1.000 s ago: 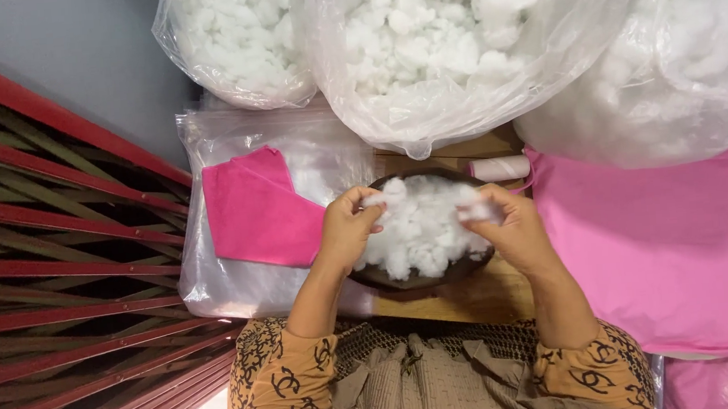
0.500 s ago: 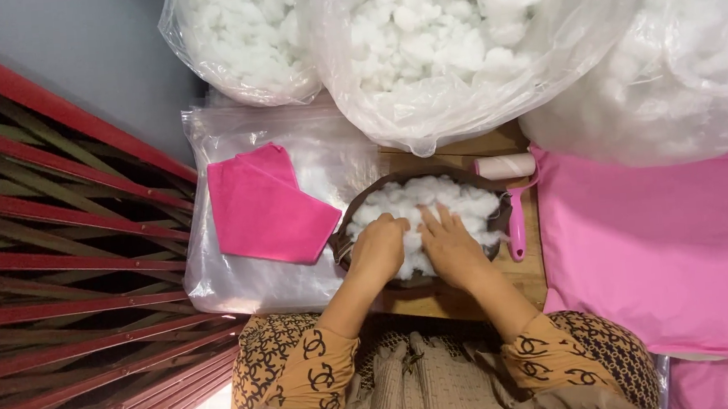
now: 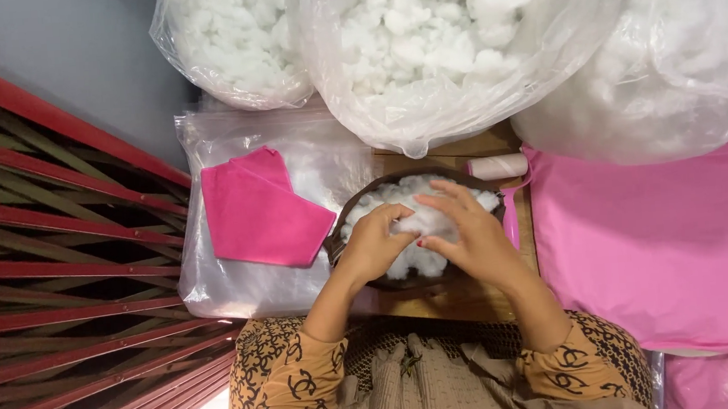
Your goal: Stuffing a brown pillow with white fiberfill material.
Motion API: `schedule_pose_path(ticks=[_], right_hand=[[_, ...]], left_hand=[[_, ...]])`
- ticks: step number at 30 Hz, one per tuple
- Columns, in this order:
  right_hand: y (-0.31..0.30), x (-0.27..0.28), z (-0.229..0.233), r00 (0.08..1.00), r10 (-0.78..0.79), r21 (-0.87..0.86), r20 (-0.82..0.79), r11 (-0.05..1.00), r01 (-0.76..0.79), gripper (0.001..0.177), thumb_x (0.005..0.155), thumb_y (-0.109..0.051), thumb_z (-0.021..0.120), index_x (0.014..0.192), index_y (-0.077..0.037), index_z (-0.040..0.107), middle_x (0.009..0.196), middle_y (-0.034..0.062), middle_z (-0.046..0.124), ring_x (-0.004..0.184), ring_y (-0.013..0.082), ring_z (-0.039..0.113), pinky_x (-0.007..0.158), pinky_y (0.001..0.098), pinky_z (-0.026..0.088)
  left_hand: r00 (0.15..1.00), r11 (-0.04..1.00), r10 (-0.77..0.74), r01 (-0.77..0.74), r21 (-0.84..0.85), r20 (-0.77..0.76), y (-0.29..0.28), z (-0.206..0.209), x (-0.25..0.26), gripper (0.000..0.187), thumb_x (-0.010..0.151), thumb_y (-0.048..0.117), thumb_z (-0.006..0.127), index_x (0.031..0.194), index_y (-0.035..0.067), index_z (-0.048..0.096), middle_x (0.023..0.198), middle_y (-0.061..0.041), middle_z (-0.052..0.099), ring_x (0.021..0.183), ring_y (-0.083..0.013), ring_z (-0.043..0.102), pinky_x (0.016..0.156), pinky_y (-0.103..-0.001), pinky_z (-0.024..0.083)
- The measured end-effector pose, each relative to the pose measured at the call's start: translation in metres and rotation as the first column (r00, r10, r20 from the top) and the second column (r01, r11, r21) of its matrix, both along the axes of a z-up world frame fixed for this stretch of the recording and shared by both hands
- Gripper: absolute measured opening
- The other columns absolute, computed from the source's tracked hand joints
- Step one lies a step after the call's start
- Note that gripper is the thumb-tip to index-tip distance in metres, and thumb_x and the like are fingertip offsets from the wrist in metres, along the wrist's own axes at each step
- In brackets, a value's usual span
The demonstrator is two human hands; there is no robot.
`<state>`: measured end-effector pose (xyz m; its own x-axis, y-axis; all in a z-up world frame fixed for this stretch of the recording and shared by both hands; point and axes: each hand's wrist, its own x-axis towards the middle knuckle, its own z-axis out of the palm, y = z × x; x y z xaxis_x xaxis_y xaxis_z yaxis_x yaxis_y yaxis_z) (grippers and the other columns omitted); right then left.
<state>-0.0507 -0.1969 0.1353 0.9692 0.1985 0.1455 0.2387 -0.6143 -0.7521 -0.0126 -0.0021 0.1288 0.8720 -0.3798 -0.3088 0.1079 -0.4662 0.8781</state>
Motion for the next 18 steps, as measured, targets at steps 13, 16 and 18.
schedule_pose_path(ticks=[13, 16, 18], right_hand=[[-0.024, 0.009, -0.017, 0.969, -0.227, 0.136, 0.1, 0.968, 0.213, 0.006, 0.095, -0.018, 0.074, 0.099, -0.021, 0.076, 0.108, 0.0006, 0.076, 0.108, 0.0243, 0.071, 0.095, 0.0368, 0.052], [-0.003, 0.008, -0.028, 0.957, -0.144, -0.072, 0.25, 0.983, 0.166, 0.04, 0.096, -0.013, 0.065, 0.136, -0.011, 0.06, 0.14, 0.0216, 0.055, 0.134, 0.0446, 0.051, 0.11, 0.052, 0.041], [0.015, 0.005, -0.042, 0.999, 0.011, -0.399, -0.043, 0.917, -0.027, 0.063, 0.094, -0.007, 0.06, 0.153, 0.003, 0.039, 0.154, 0.0423, 0.03, 0.139, 0.0649, 0.029, 0.113, 0.0673, 0.03]], left_hand=[[0.947, 0.968, 0.111, -0.172, 0.185, 0.303, 0.017, 0.012, 0.003, 0.035, 0.088, -0.002, 0.06, 0.121, 0.004, 0.071, 0.108, -0.02, 0.067, 0.107, -0.0377, 0.066, 0.094, -0.047, 0.053], [0.776, 0.941, -0.139, -0.091, 0.327, 0.615, 0.001, -0.008, -0.002, 0.057, 0.087, -0.005, 0.055, 0.143, -0.002, 0.054, 0.136, -0.032, 0.053, 0.134, -0.0468, 0.048, 0.115, -0.051, 0.038], [0.885, 0.79, -0.387, 0.174, 0.588, 0.258, -0.011, -0.012, -0.011, 0.068, 0.093, 0.016, 0.061, 0.154, -0.003, 0.038, 0.164, -0.029, 0.023, 0.15, -0.0519, 0.016, 0.119, -0.065, 0.02]])
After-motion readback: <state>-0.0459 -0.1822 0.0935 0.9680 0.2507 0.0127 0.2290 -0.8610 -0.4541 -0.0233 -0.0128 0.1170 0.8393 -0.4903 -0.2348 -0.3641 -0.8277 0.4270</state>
